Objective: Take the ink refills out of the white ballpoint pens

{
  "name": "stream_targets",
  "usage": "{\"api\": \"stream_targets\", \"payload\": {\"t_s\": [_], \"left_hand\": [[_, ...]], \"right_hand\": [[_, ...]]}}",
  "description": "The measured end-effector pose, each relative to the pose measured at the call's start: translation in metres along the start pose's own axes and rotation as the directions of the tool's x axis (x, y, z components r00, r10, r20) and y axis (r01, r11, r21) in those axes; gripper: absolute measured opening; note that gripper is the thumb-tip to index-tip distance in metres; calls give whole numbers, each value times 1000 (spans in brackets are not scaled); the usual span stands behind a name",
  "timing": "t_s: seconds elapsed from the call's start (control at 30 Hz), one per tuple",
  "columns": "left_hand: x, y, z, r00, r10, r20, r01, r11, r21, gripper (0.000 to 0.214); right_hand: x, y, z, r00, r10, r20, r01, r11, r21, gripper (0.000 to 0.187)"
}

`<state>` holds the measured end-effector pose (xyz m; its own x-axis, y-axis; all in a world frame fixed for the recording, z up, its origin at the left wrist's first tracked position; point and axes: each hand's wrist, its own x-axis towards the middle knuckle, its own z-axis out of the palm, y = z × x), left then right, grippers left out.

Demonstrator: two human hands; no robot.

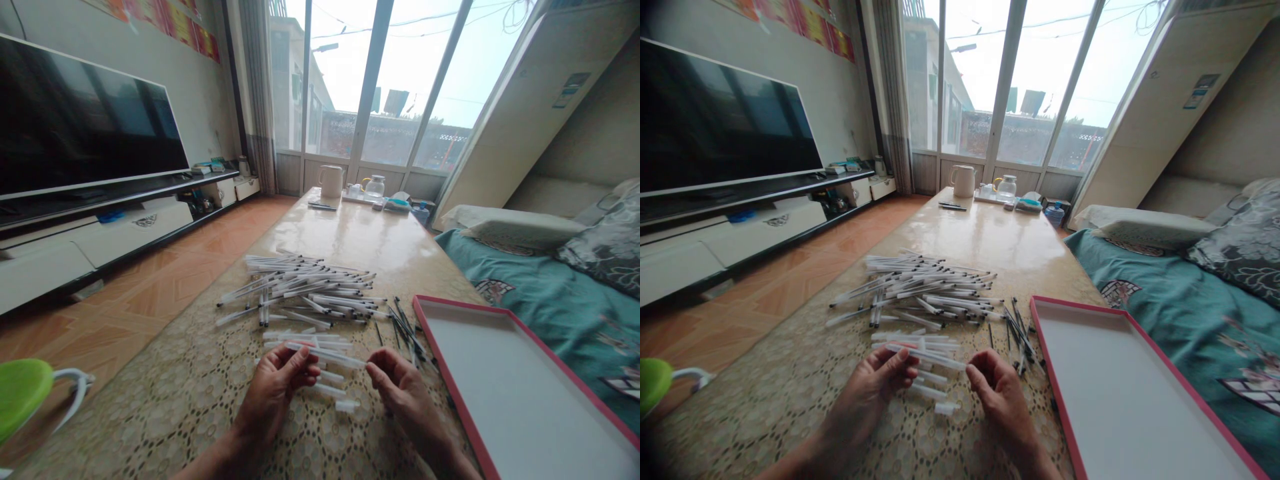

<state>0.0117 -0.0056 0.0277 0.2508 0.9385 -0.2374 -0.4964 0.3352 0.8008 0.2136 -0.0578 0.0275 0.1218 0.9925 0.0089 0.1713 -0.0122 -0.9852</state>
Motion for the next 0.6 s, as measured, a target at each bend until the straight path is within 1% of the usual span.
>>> {"api": "stream_targets", "payload": {"t_s": [0.1, 0.17, 0.2, 0.27, 0.3, 0.37, 0.4, 0.43, 0.47, 0.53, 0.6], "left_hand": [[-1, 5, -1, 998, 44, -55, -46, 998, -37, 22], [-1, 7, -3, 993, 67, -95, -72, 996, -53, 23], [-2, 8, -3, 992, 70, -108, -76, 996, -54, 23], [-2, 8, -4, 991, 66, -114, -71, 997, -40, 24], [-2, 7, -5, 992, 65, -109, -68, 997, -28, 24], [-2, 6, -5, 993, 70, -97, -70, 998, 6, 23], [-2, 6, -4, 993, 74, -92, -72, 997, 28, 22], [-3, 6, -4, 993, 76, -88, -72, 996, 49, 22], [-3, 6, -3, 993, 74, -87, -68, 995, 72, 22], [-3, 6, -2, 993, 77, -91, -67, 991, 113, 25], [-3, 7, -1, 990, 98, -105, -83, 987, 141, 34]], "right_hand": [[0, -5, -11, 987, 6, -162, 4, 998, 58, 27], [1, -6, -20, 951, 4, -308, 41, 989, 139, 26], [1, -6, -24, 923, -5, -386, 74, 984, 164, 27], [2, -4, -30, 841, -39, -539, 138, 980, 144, 28], [3, -3, -33, 791, -68, -608, 156, 983, 93, 28], [4, 0, -37, 688, -132, -714, 147, 988, -41, 28], [5, 2, -39, 647, -160, -746, 129, 987, -100, 29], [6, 4, -40, 619, -184, -764, 116, 983, -143, 29], [7, 5, -42, 602, -197, -773, 109, 980, -165, 31], [9, 8, -44, 592, -193, -782, 103, 981, -165, 36], [10, 9, -46, 590, -186, -785, 85, 982, -169, 42]]}}
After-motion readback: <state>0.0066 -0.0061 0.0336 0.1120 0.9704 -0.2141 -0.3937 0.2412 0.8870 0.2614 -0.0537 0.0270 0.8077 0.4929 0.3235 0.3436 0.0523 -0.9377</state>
